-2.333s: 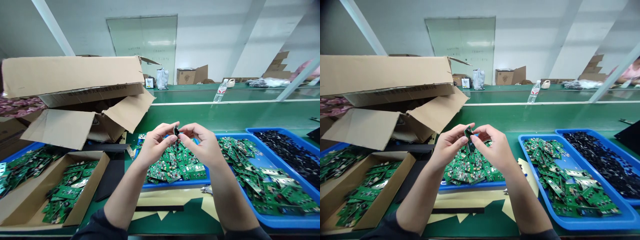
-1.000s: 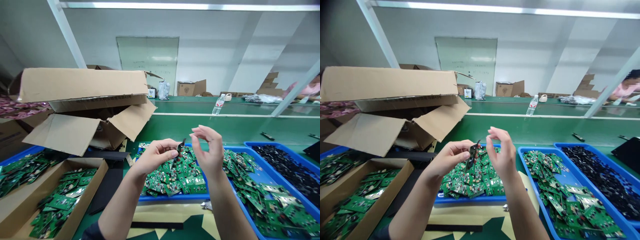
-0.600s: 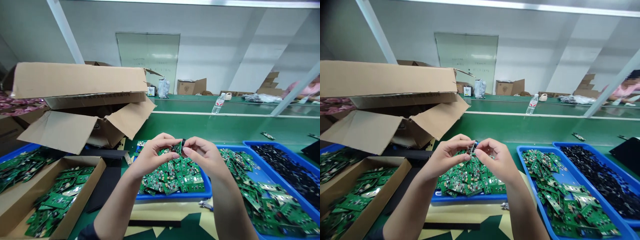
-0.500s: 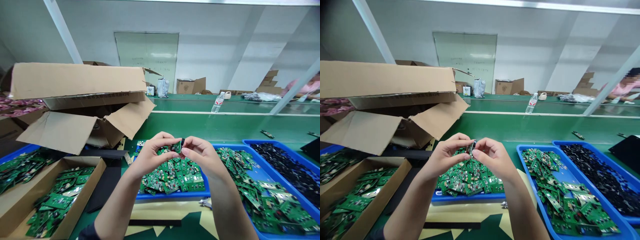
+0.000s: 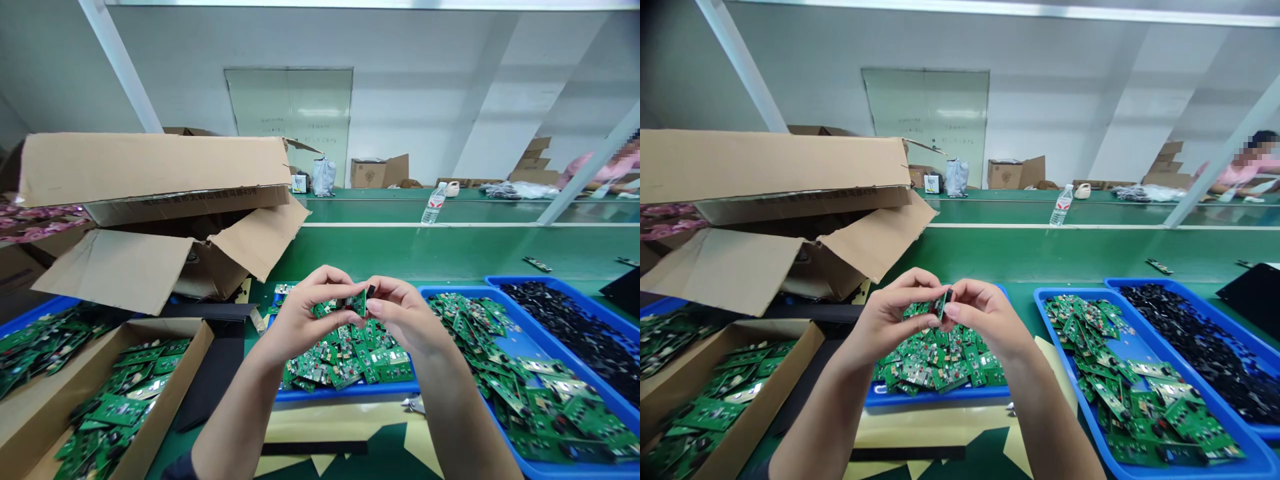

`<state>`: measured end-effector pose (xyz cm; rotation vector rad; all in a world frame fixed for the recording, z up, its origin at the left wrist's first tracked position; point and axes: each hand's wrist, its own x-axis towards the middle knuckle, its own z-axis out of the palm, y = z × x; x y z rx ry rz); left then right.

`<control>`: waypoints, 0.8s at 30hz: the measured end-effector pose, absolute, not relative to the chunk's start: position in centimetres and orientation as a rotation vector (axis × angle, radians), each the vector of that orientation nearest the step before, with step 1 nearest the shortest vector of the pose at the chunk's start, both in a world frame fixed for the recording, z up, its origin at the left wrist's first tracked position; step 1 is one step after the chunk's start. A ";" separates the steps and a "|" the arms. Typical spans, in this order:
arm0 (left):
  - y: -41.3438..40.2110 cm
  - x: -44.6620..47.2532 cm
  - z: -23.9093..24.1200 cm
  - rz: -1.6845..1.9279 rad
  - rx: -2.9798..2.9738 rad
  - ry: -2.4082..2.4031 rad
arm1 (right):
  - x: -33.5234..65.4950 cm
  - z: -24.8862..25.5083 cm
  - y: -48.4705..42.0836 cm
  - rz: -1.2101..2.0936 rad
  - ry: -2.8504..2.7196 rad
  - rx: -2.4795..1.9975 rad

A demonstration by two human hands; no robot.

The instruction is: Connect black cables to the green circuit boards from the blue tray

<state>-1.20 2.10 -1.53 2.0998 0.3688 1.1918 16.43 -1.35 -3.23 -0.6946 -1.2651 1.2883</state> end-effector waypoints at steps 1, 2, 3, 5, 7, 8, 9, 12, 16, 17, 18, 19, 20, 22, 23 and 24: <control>2.1 -1.2 -1.5 1.200 2.100 0.359 | 16.4 -3.3 -1.3 1.299 -1.254 -0.688; 2.1 -1.3 -1.6 1.208 2.101 0.357 | 16.3 -3.3 -1.3 1.305 -1.239 -0.687; 2.2 -1.3 -1.6 1.212 2.102 0.356 | 16.2 -3.3 -1.2 1.305 -1.224 -0.687; 2.2 -1.3 -1.6 1.206 2.101 0.335 | 16.1 -3.3 -1.2 1.310 -1.206 -0.675; 2.2 -1.4 -1.6 1.184 2.093 0.306 | 16.0 -3.2 -1.2 1.336 -1.208 -0.648; 2.2 -1.4 -1.6 1.176 2.090 0.297 | 16.0 -3.2 -1.2 1.345 -1.210 -0.641; 2.2 -1.4 -1.6 1.171 2.090 0.291 | 15.9 -3.1 -1.2 1.343 -1.210 -0.643; 2.1 -1.5 -1.5 1.173 2.111 0.297 | 15.8 -3.1 -1.3 1.252 -1.237 -0.692; 2.2 -1.5 -1.7 1.187 2.189 0.370 | 15.9 -3.0 -1.6 1.004 -1.344 -0.821; 2.3 -1.5 -1.8 1.189 2.209 0.394 | 16.0 -3.0 -1.8 0.941 -1.366 -0.865; 2.3 -1.5 -1.8 1.189 2.228 0.416 | 16.2 -2.9 -2.0 0.886 -1.382 -0.906; 2.4 -1.6 -1.8 1.187 2.247 0.431 | 16.3 -2.9 -2.1 0.840 -1.392 -0.937; 2.4 -1.6 -1.8 1.185 2.265 0.439 | 16.3 -2.8 -2.3 0.798 -1.397 -0.954; 2.4 -1.7 -1.8 1.178 2.289 0.447 | 16.4 -2.7 -2.5 0.729 -1.403 -0.953; 2.4 -1.7 -1.8 1.176 2.292 0.445 | 16.5 -2.7 -2.6 0.700 -1.407 -0.941; 2.4 -1.7 -1.8 1.172 2.292 0.444 | 16.5 -2.6 -2.6 0.680 -1.416 -0.931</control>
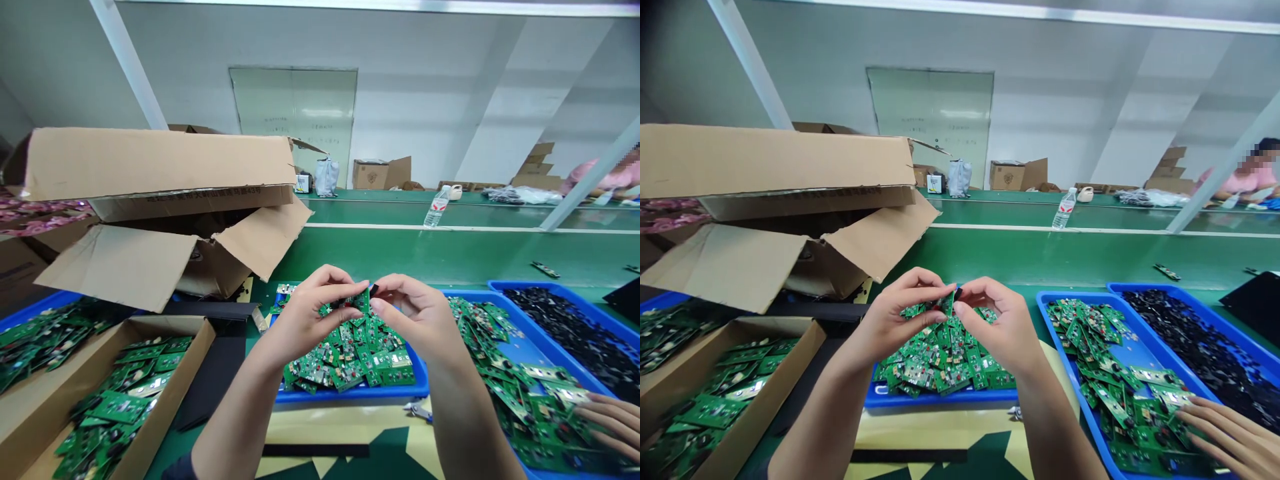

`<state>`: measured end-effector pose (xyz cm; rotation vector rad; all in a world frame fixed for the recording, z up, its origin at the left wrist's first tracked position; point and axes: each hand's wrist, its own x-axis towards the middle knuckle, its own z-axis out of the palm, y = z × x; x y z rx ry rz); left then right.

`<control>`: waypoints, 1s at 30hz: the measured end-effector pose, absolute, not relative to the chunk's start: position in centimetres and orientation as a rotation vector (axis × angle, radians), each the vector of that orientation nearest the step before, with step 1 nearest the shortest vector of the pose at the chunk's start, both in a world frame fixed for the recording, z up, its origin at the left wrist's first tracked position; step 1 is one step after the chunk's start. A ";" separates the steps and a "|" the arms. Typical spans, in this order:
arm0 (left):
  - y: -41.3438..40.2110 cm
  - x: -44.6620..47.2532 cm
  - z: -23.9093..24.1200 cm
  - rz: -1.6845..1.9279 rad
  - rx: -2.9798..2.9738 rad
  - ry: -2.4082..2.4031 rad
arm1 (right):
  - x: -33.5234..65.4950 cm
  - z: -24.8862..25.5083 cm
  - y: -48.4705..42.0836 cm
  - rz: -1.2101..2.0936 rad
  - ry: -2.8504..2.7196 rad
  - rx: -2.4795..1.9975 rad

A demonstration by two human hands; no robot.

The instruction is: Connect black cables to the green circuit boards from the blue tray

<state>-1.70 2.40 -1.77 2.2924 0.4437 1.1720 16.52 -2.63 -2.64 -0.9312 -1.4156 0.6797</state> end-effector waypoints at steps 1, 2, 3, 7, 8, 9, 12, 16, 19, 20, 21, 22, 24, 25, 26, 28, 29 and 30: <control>2.4 -1.7 -1.8 1.168 2.290 0.444 | 16.6 -2.6 -2.7 0.666 -1.426 -0.925; 2.4 -1.7 -1.7 1.161 2.287 0.444 | 16.6 -2.6 -2.7 0.654 -1.436 -0.923; 2.4 -1.7 -1.7 1.155 2.285 0.442 | 16.7 -2.6 -2.7 0.646 -1.450 -0.922; 2.5 -1.8 -1.7 1.148 2.295 0.445 | 17.1 -2.4 -2.9 0.565 -1.490 -0.945; 2.5 -1.7 -1.7 1.146 2.301 0.449 | 17.1 -2.4 -3.0 0.533 -1.495 -0.961; 2.5 -1.7 -1.7 1.144 2.307 0.451 | 17.2 -2.4 -3.1 0.499 -1.502 -0.977; 2.4 -1.7 -1.8 1.150 2.326 0.436 | 17.2 -2.3 -3.3 0.401 -1.542 -1.001; 2.4 -1.6 -1.7 1.163 2.324 0.433 | 17.2 -2.2 -3.5 0.243 -1.640 -0.942; 2.5 -1.5 -1.8 1.154 2.327 0.453 | 17.3 -2.1 -3.5 0.128 -1.715 -0.875; 2.5 -1.4 -1.8 1.152 2.330 0.457 | 17.4 -2.0 -3.5 0.096 -1.734 -0.860; 2.6 -1.4 -1.8 1.151 2.335 0.458 | 17.4 -2.0 -3.4 0.068 -1.753 -0.846; 2.6 -1.3 -1.9 1.153 2.340 0.459 | 17.5 -2.0 -3.4 0.040 -1.773 -0.833; 2.7 -1.3 -2.0 1.157 2.351 0.462 | 17.6 -2.0 -3.3 -0.009 -1.815 -0.810; 2.7 -1.3 -2.0 1.158 2.353 0.464 | 17.7 -1.9 -3.2 -0.031 -1.831 -0.796; 2.7 -1.3 -2.0 1.155 2.354 0.461 | 17.8 -1.9 -3.1 -0.051 -1.845 -0.781; 2.7 -1.3 -1.9 1.151 2.351 0.452 | 17.9 -2.0 -2.9 -0.093 -1.866 -0.749; 2.7 -1.3 -1.9 1.150 2.350 0.448 | 18.0 -2.0 -2.8 -0.114 -1.873 -0.735; 2.7 -1.3 -1.9 1.152 2.349 0.446 | 18.1 -2.1 -2.8 -0.136 -1.880 -0.723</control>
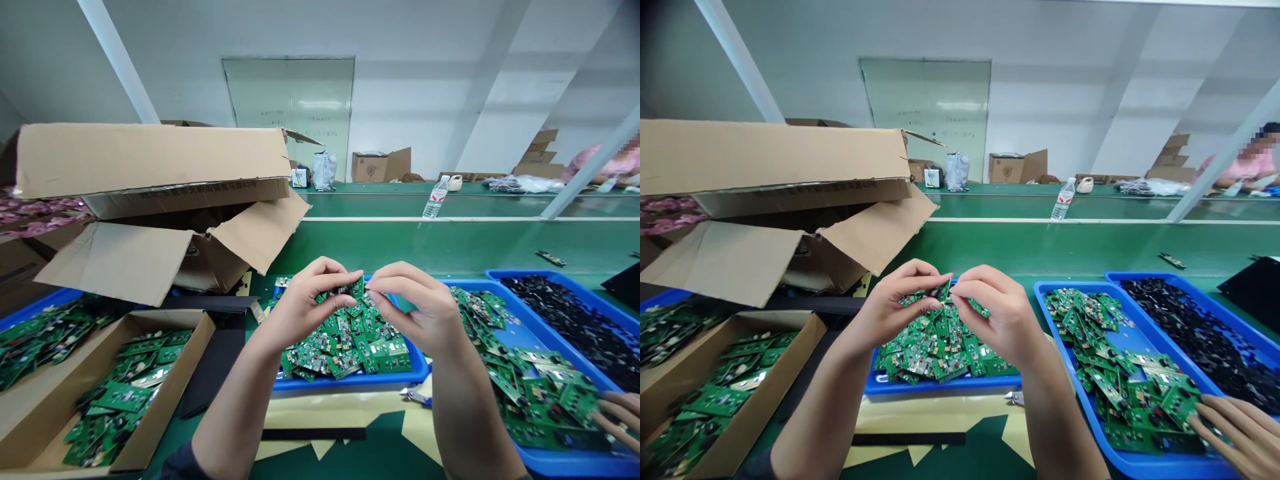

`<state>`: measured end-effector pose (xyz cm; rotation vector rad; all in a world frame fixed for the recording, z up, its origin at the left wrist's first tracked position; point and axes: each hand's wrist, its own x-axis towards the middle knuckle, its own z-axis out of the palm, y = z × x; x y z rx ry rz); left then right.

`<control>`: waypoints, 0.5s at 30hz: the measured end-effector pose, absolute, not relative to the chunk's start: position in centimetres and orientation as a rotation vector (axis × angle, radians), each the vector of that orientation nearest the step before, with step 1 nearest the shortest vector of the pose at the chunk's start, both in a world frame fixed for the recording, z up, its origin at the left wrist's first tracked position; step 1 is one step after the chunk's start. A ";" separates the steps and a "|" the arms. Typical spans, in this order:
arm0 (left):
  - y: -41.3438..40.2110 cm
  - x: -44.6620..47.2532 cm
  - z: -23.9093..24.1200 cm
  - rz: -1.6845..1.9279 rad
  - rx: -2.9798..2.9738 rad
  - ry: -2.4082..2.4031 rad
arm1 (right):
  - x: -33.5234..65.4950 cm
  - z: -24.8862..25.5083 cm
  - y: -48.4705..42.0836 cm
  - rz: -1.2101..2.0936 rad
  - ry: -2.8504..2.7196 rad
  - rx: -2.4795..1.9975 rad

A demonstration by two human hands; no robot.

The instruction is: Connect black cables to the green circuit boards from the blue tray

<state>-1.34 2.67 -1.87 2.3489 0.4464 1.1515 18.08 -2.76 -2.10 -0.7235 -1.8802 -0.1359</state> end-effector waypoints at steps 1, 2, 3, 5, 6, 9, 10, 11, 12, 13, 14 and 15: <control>2.7 -1.4 -1.9 1.153 2.351 0.447 | 18.1 -2.2 -2.7 -0.161 -1.888 -0.715; 2.6 -1.4 -1.8 1.153 2.355 0.452 | 18.2 -2.2 -2.6 -0.190 -1.897 -0.710; 2.6 -1.4 -1.8 1.155 2.358 0.458 | 18.2 -2.3 -2.6 -0.222 -1.904 -0.707; 2.7 -1.4 -1.9 1.169 2.359 0.472 | 18.3 -2.3 -2.6 -0.282 -1.920 -0.711; 2.7 -1.4 -1.9 1.183 2.358 0.477 | 18.3 -2.3 -2.6 -0.303 -1.926 -0.718; 2.9 -1.4 -2.0 1.273 2.351 0.492 | 18.4 -2.2 -2.9 -0.268 -1.945 -0.741; 3.0 -1.4 -2.0 1.320 2.346 0.500 | 18.4 -2.2 -3.0 -0.214 -1.951 -0.741; 3.0 -1.4 -2.0 1.372 2.343 0.508 | 18.3 -2.1 -3.2 -0.142 -1.944 -0.741; 3.0 -1.4 -2.0 1.422 2.343 0.513 | 18.3 -2.1 -3.3 -0.057 -1.919 -0.748; 3.1 -1.4 -1.9 1.465 2.351 0.510 | 18.2 -2.1 -3.4 0.036 -1.872 -0.768; 3.0 -1.4 -1.9 1.500 2.367 0.499 | 18.0 -2.1 -3.4 0.136 -1.806 -0.801; 3.0 -1.4 -1.9 1.525 2.388 0.481 | 17.8 -2.1 -3.4 0.240 -1.728 -0.841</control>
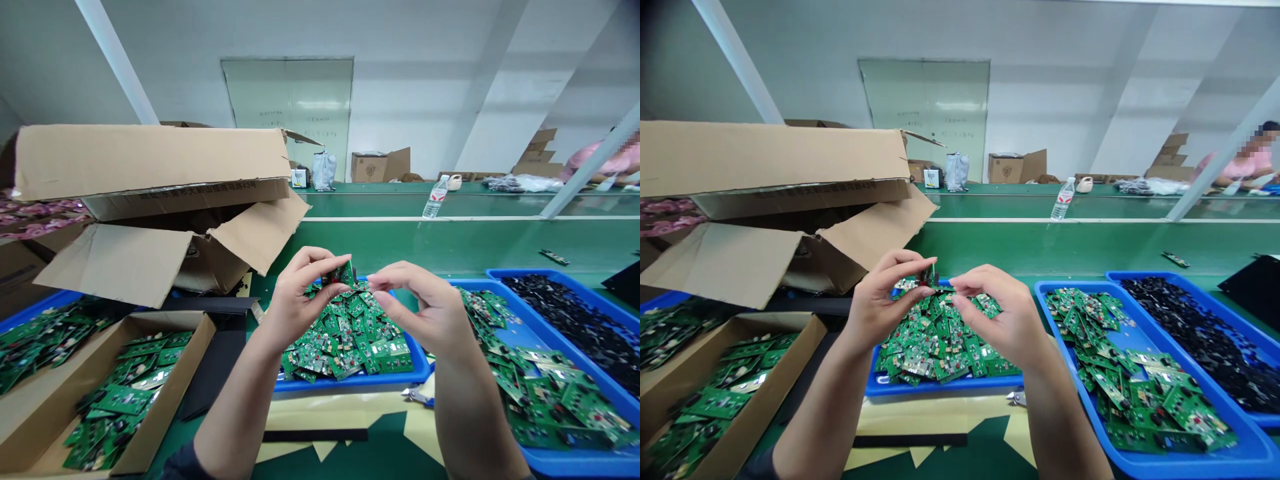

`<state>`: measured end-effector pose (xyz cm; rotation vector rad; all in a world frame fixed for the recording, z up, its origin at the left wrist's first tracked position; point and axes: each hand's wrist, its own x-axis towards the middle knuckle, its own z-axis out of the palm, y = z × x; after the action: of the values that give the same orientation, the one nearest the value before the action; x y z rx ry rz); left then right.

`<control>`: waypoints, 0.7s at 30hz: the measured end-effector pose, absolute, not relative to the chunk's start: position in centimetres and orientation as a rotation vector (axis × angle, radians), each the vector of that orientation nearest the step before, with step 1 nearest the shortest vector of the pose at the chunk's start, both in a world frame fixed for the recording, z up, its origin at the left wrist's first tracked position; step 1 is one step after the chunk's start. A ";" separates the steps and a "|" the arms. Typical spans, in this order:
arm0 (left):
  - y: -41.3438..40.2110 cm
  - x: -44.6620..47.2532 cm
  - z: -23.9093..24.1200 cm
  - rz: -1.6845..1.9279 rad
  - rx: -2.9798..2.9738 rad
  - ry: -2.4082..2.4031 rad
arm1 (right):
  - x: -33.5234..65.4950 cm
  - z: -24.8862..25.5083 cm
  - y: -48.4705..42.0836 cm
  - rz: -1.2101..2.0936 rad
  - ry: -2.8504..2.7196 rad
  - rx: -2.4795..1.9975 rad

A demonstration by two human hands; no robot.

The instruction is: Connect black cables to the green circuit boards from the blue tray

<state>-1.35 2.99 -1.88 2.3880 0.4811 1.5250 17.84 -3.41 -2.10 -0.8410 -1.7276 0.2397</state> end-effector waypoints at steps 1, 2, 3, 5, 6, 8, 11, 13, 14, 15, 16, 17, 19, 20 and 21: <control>2.9 -1.3 -1.8 1.543 2.410 0.462 | 17.6 -2.1 -3.4 0.345 -1.649 -0.880; 2.9 -1.3 -1.8 1.559 2.429 0.444 | 17.5 -2.1 -3.3 0.451 -1.581 -0.906; 2.8 -1.3 -1.8 1.572 2.448 0.428 | 17.3 -2.1 -3.2 0.553 -1.530 -0.917; 2.7 -1.2 -1.7 1.592 2.494 0.413 | 17.0 -2.0 -3.0 0.723 -1.474 -0.899; 2.7 -1.2 -1.7 1.600 2.522 0.412 | 16.9 -2.0 -2.9 0.786 -1.461 -0.885; 2.7 -1.2 -1.7 1.608 2.575 0.419 | 16.8 -2.0 -2.7 0.874 -1.443 -0.867; 2.8 -1.3 -1.8 1.610 2.611 0.422 | 16.7 -2.1 -2.5 0.930 -1.410 -0.867; 2.9 -1.3 -1.8 1.597 2.606 0.413 | 16.8 -2.2 -2.5 0.945 -1.396 -0.860; 2.9 -1.3 -1.9 1.581 2.594 0.407 | 16.8 -2.2 -2.4 0.950 -1.393 -0.851; 2.9 -1.2 -1.9 1.560 2.576 0.403 | 16.8 -2.2 -2.4 0.954 -1.391 -0.840; 3.0 -1.2 -1.9 1.537 2.554 0.403 | 16.8 -2.2 -2.4 0.958 -1.387 -0.828; 3.0 -1.1 -2.0 1.517 2.529 0.406 | 16.8 -2.2 -2.3 0.961 -1.383 -0.814; 3.1 -1.0 -2.0 1.482 2.482 0.408 | 16.7 -2.1 -2.2 0.969 -1.375 -0.779; 3.1 -1.0 -2.0 1.469 2.462 0.405 | 16.7 -2.2 -2.2 0.972 -1.371 -0.761; 3.2 -0.9 -2.1 1.460 2.440 0.401 | 16.6 -2.2 -2.1 0.973 -1.366 -0.747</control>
<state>-0.91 3.18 -2.07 2.4396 0.4012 1.4603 16.58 -2.10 -2.20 -0.7470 -1.3663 0.9733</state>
